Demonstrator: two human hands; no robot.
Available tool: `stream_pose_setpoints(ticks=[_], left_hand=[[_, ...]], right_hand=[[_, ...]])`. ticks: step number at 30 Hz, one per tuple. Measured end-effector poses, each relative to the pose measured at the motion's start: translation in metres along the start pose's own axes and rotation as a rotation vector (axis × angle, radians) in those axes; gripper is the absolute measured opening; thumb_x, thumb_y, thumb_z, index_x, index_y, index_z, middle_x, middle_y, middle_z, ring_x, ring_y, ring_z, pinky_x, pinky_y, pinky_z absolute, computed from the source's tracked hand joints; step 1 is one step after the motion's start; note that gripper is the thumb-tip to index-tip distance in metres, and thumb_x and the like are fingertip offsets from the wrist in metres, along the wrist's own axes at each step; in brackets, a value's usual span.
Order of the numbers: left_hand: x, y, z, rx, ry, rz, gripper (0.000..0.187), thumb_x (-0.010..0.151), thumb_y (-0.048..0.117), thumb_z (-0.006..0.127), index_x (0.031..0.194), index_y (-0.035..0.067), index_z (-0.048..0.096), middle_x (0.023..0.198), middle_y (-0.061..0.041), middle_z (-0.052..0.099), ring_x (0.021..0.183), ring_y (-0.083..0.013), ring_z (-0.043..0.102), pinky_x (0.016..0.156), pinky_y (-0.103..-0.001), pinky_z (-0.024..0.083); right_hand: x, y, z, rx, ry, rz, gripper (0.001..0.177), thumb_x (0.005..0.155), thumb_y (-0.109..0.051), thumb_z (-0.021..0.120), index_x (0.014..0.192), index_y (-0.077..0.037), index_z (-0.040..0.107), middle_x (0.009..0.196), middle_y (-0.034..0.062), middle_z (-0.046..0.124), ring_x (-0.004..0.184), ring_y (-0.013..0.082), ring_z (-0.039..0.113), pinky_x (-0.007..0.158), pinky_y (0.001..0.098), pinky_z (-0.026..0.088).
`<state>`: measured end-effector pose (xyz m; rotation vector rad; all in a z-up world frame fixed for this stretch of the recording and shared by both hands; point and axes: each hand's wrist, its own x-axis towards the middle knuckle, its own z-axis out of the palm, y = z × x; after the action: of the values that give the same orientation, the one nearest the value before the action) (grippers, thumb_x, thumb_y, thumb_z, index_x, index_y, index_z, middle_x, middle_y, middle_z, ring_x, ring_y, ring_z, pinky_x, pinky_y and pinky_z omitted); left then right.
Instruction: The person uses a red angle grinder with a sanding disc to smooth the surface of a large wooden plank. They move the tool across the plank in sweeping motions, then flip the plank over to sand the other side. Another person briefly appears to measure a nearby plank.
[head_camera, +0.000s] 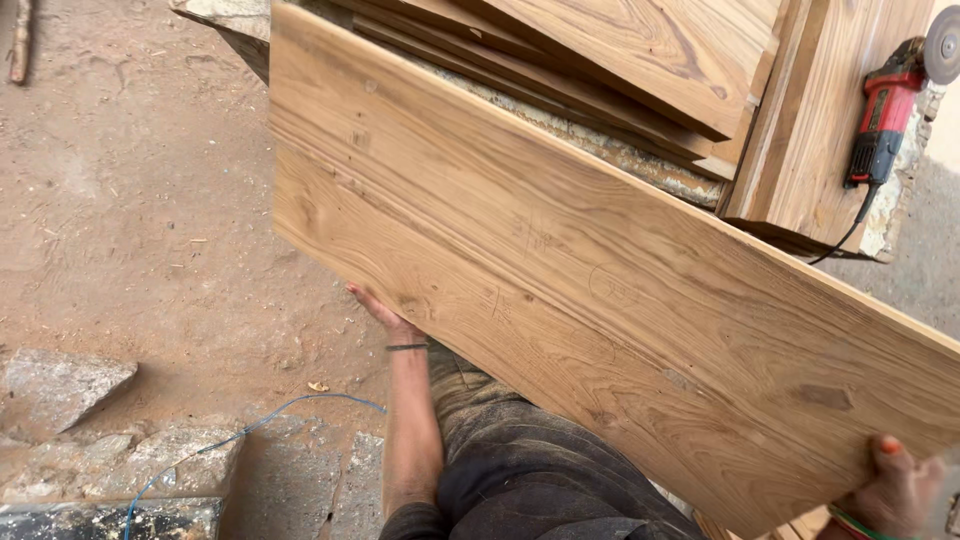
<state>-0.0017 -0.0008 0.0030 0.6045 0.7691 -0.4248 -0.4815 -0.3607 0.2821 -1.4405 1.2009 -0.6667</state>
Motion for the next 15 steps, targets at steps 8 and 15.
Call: stream_pose_setpoints(ticks=[8, 15], left_hand=[[-0.001, 0.062, 0.108, 0.086, -0.443, 0.315, 0.094, 0.086, 0.054, 0.072, 0.155, 0.001, 0.036, 0.145, -0.018, 0.051, 0.133, -0.0343, 0.053, 0.107, -0.051, 0.052], [0.043, 0.046, 0.218, 0.173, -0.378, 0.295, 0.084, 0.088, 0.042, 0.071, 0.149, -0.002, 0.035, 0.141, -0.019, 0.054, 0.133, -0.0323, 0.054, 0.11, -0.045, 0.051]], right_hand=[[0.073, 0.018, 0.129, 0.463, -0.131, -0.115, 0.068, 0.105, -0.026, 0.065, 0.161, 0.006, 0.043, 0.152, 0.0175, 0.057, 0.137, 0.03, 0.058, 0.118, 0.0433, 0.048], [0.206, 0.044, 0.149, 0.59, -0.153, 0.124, 0.063, 0.102, -0.026, 0.066, 0.155, 0.003, 0.045, 0.145, 0.0157, 0.06, 0.134, 0.0299, 0.057, 0.114, 0.0428, 0.048]])
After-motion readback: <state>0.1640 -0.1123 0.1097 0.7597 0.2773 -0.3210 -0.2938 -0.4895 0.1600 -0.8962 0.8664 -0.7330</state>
